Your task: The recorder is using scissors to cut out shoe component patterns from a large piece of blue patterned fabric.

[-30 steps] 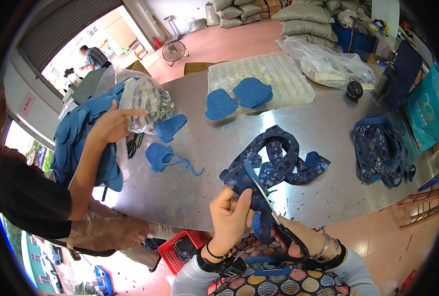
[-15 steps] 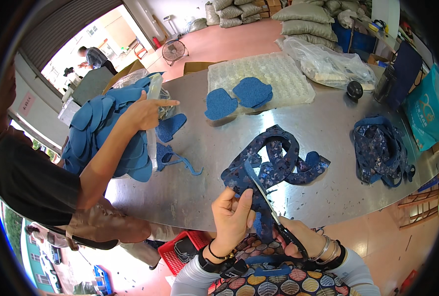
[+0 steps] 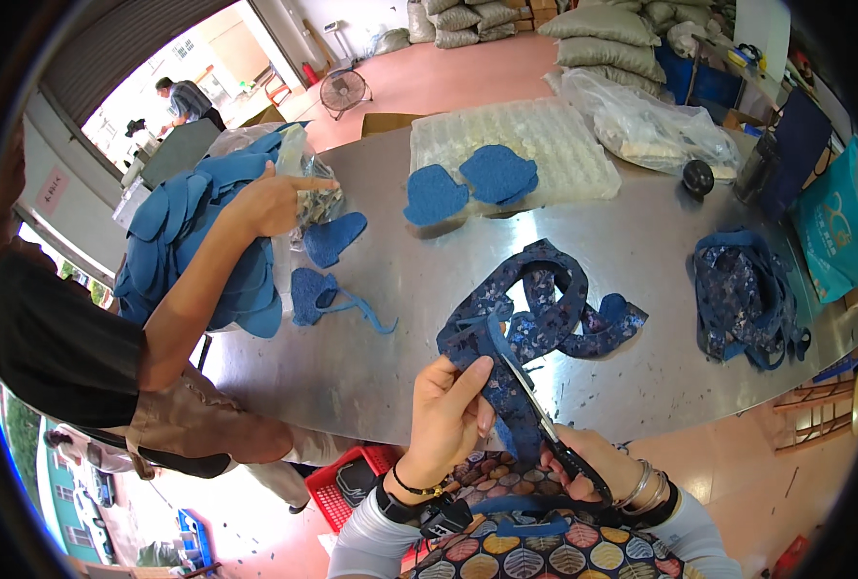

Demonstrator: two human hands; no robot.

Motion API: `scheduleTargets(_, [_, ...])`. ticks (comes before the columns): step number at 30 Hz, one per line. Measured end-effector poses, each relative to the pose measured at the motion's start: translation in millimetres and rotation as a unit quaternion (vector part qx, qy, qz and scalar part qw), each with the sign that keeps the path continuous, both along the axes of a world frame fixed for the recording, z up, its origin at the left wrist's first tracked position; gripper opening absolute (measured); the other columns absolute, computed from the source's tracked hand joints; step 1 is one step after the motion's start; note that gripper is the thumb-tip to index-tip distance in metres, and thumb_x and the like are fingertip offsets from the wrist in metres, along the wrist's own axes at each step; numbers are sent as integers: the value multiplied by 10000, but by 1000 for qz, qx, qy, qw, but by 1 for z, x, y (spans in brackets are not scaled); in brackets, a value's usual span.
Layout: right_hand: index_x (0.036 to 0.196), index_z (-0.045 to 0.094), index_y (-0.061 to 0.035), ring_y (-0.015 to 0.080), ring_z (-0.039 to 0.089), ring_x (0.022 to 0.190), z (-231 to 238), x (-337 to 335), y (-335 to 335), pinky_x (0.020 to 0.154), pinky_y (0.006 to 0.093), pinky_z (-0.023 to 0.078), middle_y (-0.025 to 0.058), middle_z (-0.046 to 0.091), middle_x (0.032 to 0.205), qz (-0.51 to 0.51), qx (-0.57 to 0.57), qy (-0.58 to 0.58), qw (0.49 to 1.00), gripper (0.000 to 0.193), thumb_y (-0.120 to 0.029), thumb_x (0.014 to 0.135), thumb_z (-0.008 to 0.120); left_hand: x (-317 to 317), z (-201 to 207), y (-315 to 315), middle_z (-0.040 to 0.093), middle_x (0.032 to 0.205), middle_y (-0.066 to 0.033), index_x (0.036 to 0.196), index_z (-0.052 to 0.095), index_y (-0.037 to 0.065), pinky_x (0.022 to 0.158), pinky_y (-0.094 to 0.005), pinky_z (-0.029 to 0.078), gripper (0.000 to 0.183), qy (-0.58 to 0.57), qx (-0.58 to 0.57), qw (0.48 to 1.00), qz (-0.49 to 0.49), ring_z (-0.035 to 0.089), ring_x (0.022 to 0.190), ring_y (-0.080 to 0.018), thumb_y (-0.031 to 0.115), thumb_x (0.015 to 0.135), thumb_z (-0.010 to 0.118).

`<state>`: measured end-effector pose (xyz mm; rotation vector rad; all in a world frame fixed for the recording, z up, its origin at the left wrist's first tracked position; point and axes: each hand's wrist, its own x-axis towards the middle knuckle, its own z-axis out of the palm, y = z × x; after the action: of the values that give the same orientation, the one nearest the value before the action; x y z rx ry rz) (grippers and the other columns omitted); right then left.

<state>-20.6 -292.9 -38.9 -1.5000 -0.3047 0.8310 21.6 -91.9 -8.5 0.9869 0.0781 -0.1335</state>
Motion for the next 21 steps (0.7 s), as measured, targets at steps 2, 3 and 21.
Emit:
scheduleTargets(2, [961,506,-46,59,478,601,0,1,0,510,177,387,-24,490,716,-2,18,-4,1000,934,-842,476,579,1,1,3,661,848,-88,1081,564,-21,371,-205,357,195,1,-37,999,-9,482,413,-86,65,911,524])
scheduleTargets(3, [968,506,-48,59,478,609,2,2,0,515,178,389,-25,489,718,2,29,-6,1000,930,-838,483,585,1,0,4,654,838,-82,1023,583,-14,380,-221,384,139,2,-56,998,-13,512,425,-107,37,898,551])
scheduleTargets(21, [1010,508,-52,91,489,673,-15,-2,4,563,212,411,2,507,789,9,40,41,998,812,-729,589,663,-3,-7,1,652,842,-90,1025,578,-24,377,-198,381,147,-51,-27,997,53,512,434,-87,19,885,571])
